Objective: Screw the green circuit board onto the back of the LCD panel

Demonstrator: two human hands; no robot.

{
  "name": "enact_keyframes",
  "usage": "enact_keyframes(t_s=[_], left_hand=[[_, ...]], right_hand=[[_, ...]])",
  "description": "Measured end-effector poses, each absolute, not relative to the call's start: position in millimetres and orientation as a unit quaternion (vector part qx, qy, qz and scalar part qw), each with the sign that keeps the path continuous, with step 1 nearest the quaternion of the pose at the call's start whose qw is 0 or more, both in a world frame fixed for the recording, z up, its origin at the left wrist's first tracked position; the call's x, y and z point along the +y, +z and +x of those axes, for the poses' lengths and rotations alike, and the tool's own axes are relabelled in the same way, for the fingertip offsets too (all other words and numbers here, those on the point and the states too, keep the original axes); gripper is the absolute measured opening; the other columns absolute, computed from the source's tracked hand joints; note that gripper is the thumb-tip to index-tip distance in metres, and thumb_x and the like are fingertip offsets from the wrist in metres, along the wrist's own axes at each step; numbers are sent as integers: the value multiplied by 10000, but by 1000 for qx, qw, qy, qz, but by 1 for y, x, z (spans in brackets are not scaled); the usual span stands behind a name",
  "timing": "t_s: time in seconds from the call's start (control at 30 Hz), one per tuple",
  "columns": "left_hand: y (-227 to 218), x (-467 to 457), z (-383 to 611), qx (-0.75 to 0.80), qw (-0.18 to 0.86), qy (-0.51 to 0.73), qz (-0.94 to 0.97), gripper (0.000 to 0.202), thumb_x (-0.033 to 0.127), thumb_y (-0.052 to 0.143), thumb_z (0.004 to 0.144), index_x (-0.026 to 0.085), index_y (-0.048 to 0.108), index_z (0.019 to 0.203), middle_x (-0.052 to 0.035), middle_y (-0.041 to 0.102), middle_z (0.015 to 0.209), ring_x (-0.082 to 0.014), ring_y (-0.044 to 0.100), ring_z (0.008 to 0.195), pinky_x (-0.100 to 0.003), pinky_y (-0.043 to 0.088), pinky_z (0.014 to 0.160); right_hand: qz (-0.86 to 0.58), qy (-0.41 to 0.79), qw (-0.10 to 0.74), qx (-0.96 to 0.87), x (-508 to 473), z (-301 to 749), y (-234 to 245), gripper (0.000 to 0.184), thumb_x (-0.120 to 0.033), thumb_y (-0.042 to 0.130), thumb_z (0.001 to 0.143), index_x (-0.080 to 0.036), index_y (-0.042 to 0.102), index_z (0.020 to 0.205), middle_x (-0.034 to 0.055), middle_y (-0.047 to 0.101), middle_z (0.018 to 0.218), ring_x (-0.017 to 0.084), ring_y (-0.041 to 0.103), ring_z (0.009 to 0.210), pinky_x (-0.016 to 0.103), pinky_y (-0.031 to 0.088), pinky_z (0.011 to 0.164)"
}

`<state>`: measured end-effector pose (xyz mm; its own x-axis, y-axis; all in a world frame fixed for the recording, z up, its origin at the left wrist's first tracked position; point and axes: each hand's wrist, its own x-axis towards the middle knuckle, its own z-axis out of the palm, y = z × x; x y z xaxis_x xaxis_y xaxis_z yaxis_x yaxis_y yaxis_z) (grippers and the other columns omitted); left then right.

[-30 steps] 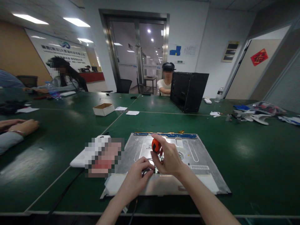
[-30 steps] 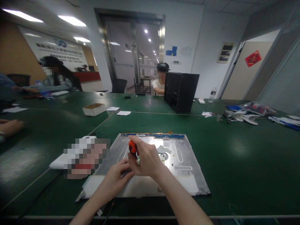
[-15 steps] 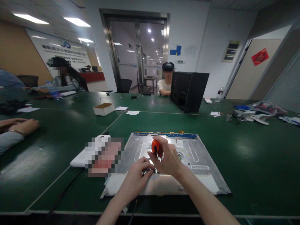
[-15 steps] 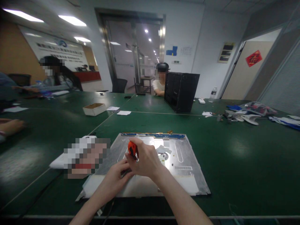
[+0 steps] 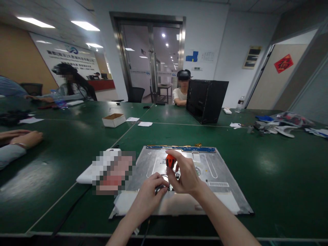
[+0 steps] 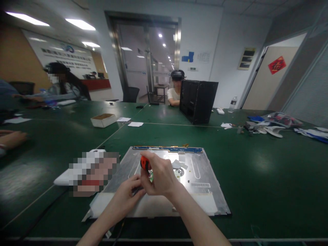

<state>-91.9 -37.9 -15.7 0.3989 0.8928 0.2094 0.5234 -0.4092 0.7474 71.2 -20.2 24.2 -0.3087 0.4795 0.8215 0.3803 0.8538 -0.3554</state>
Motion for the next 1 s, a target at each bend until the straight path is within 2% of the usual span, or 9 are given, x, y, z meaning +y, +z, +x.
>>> enact_keyframes(t_s=[0.1,0.3,0.4,0.57,0.83,1.0], left_hand=[[-16,-38,-92,454,302,305,781,163,183,507,785,188,670,775,-49,613,883,-208,588,837,-304,436,753],[-18,-39,-92,459,297,305,780,171,172,509,770,194,678,790,-50,620,910,-210,588,848,-309,442,765],[-18,-38,-93,460,296,303,780,173,179,513,777,198,684,786,-50,622,911,-209,588,846,-304,441,750],[-19,-37,-92,452,297,306,784,161,191,525,793,197,686,806,-52,617,912,-204,584,843,-296,438,753],[-17,-39,-92,464,295,302,778,149,200,528,779,195,677,791,-56,625,943,-217,581,878,-314,441,782],[-17,-39,-92,461,298,299,781,162,212,521,791,198,681,811,-59,626,942,-219,582,872,-317,450,769]], right_hand=[[-271,37,535,-799,-21,70,24,487,-158,466,791,-195,356,1265,12,575,815,113,517,583,228,425,508],[-289,-33,533,-795,-16,67,23,344,-254,519,861,-223,409,1185,-15,562,733,110,470,530,229,364,473],[-285,-29,525,-802,-17,69,24,361,-267,519,864,-219,417,1207,-5,572,749,118,490,560,234,379,487],[-266,14,522,-810,-21,71,27,442,-182,441,856,-197,374,1293,45,587,864,140,540,677,239,422,506],[-298,-35,529,-794,-17,69,23,362,-275,512,873,-221,413,1216,-3,577,753,118,503,566,230,375,489],[-292,-24,526,-799,-18,70,25,379,-258,505,865,-217,398,1226,6,583,773,125,506,577,234,378,488]])
